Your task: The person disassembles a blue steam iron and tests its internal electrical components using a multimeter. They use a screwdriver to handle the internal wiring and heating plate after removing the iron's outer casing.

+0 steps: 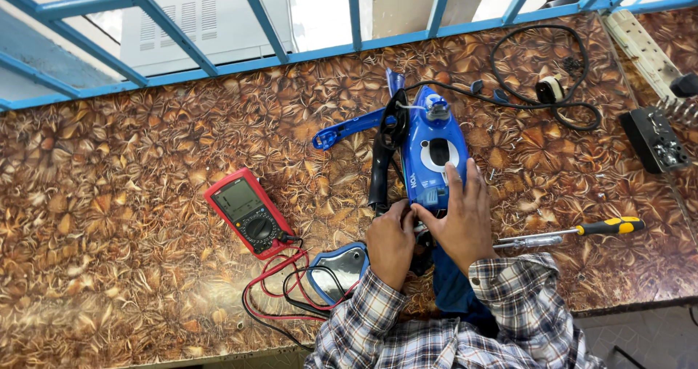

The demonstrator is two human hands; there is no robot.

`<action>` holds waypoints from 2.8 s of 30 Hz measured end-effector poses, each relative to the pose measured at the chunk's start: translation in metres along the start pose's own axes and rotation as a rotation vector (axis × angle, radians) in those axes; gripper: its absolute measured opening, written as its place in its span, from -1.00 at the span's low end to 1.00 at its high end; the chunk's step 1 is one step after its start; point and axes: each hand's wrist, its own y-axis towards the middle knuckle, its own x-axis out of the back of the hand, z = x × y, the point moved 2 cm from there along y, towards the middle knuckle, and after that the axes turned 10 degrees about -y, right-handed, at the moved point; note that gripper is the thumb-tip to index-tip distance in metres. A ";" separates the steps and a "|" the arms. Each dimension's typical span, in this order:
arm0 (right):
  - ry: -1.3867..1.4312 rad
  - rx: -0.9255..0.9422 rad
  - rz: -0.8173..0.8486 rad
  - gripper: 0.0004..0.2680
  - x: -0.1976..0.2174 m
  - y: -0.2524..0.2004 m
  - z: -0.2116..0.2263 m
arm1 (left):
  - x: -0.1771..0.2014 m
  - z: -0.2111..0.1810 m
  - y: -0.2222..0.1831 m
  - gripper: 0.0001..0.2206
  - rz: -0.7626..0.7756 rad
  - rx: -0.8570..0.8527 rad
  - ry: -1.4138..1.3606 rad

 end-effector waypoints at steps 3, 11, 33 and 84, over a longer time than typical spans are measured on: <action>-0.028 0.016 -0.033 -0.29 -0.004 0.000 -0.002 | 0.008 -0.011 0.000 -0.74 0.011 0.002 0.005; -0.019 0.048 -0.012 -0.31 0.000 0.003 -0.005 | 0.000 -0.008 -0.001 -0.74 -0.032 -0.006 -0.019; 0.092 0.028 0.111 -0.33 0.008 0.001 -0.006 | -0.009 0.003 -0.008 -0.72 -0.053 -0.099 -0.013; 0.384 0.208 -0.101 -0.43 -0.010 -0.038 -0.072 | -0.006 -0.002 -0.008 -0.32 0.011 -0.426 0.239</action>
